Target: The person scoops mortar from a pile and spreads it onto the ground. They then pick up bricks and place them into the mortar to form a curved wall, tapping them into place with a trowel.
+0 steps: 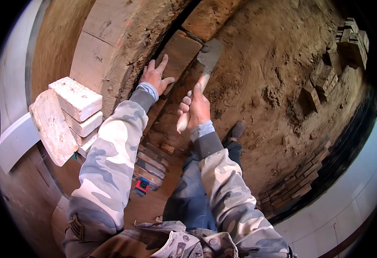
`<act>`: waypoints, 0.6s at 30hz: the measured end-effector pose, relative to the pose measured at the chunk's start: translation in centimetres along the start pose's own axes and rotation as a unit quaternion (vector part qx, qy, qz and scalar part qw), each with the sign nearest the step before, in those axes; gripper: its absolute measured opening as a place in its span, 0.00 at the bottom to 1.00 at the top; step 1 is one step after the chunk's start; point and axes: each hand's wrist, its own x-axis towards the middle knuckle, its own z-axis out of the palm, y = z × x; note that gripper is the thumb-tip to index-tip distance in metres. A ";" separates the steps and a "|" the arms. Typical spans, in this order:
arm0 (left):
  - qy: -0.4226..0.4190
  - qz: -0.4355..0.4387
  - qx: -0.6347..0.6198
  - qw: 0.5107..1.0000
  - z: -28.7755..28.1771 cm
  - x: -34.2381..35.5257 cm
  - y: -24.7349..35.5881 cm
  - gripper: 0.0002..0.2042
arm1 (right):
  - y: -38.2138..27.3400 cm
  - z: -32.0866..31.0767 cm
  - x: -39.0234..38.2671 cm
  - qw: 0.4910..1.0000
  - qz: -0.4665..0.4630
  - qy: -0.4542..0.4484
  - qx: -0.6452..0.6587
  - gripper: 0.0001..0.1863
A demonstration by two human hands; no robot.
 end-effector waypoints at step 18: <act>-0.066 -0.034 0.015 0.997 -1.4 -0.6 -0.5 0.43 | 1.0 -0.2 1.5 0.674 -0.417 0.105 -0.601 0.08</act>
